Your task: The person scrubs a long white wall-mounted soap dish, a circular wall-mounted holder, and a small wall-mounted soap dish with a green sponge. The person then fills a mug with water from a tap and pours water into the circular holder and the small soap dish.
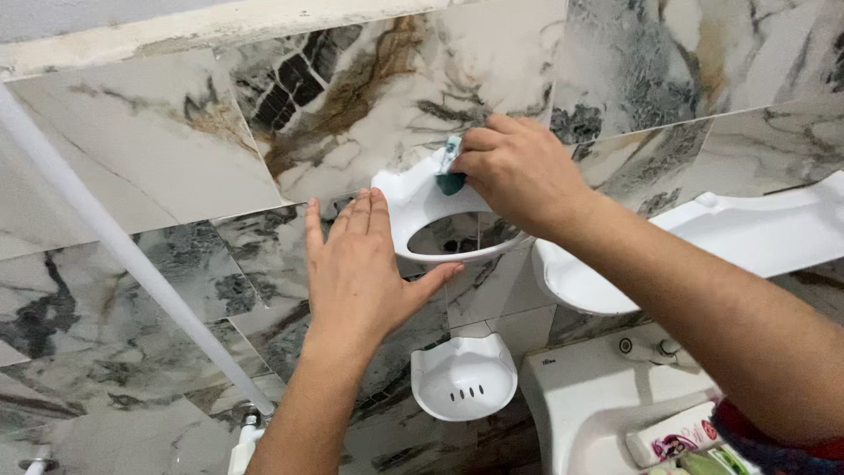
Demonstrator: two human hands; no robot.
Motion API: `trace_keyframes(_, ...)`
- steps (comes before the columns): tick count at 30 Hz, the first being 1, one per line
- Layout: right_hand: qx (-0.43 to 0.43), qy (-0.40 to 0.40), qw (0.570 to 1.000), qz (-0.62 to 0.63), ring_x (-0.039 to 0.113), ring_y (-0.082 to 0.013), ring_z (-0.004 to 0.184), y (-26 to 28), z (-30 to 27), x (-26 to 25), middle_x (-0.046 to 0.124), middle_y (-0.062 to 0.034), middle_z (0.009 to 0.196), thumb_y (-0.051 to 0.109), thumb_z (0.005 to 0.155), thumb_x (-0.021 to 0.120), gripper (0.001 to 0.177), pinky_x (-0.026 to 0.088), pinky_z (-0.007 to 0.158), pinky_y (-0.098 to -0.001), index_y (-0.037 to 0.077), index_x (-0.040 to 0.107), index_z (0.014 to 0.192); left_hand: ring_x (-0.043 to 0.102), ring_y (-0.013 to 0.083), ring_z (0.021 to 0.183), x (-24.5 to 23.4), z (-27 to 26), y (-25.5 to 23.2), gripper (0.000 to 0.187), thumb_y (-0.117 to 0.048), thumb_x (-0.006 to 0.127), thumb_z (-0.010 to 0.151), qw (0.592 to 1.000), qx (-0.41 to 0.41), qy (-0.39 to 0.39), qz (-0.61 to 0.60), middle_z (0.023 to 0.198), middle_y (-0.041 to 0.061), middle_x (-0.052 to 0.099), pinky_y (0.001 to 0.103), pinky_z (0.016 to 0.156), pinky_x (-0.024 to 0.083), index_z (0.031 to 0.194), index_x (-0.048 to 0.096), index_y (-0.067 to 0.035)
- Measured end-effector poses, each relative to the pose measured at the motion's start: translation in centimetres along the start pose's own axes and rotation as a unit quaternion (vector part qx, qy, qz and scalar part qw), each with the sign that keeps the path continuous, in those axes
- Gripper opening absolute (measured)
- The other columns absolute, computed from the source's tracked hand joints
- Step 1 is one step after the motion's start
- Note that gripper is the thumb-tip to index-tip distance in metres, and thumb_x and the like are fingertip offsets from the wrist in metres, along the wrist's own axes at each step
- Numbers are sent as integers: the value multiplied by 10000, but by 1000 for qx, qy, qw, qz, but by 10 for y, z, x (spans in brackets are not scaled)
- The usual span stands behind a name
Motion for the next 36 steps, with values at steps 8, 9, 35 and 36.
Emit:
trace_keyframes(8, 13, -41, 998, 40, 636, -248, 986, 0, 12, 2, 708, -40, 998, 141, 858, 744, 136, 517, 849, -384, 90, 807, 967, 388, 371, 1410, 6, 11, -17, 1246, -804, 742, 581, 998, 47, -47, -17, 1441, 242, 540, 655, 1163, -37, 1383, 494, 117)
trace_keyframes(9, -7, -34, 999, 19, 639, -243, 981, 2, 8, -1, 708, -41, 994, 145, 855, 744, 143, 516, 840, -386, 87, 806, 970, 372, 376, 1415, 8, 13, -16, 1247, -796, 753, 568, 999, 42, -30, -13, 1429, 240, 541, 663, 1158, -58, 1377, 495, 118)
trace_keyframes(35, 69, 79, 994, 22, 631, -277, 974, -45, -15, 10, 755, -50, 965, 165, 833, 757, 166, 493, 869, -446, 86, 807, 969, 511, 417, 1327, 5, 29, -40, 1327, -888, 752, 543, 995, 75, -9, 59, 1274, 357, 618, 608, 1169, -93, 1240, 572, 226)
trace_keyframes(36, 74, 81, 994, 21, 628, -271, 974, -47, -15, 9, 754, -47, 958, 170, 845, 752, 161, 489, 873, -449, 89, 808, 973, 513, 416, 1320, 5, 29, -40, 1344, -900, 750, 536, 995, 75, -9, 64, 1270, 363, 616, 608, 1166, -89, 1242, 570, 229)
Point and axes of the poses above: each hand's wrist, its own z-axis towards the middle knuckle, its own x-axis out of the palm, y = z × x, the point moved 7 cm from there along z, towards the middle knuckle
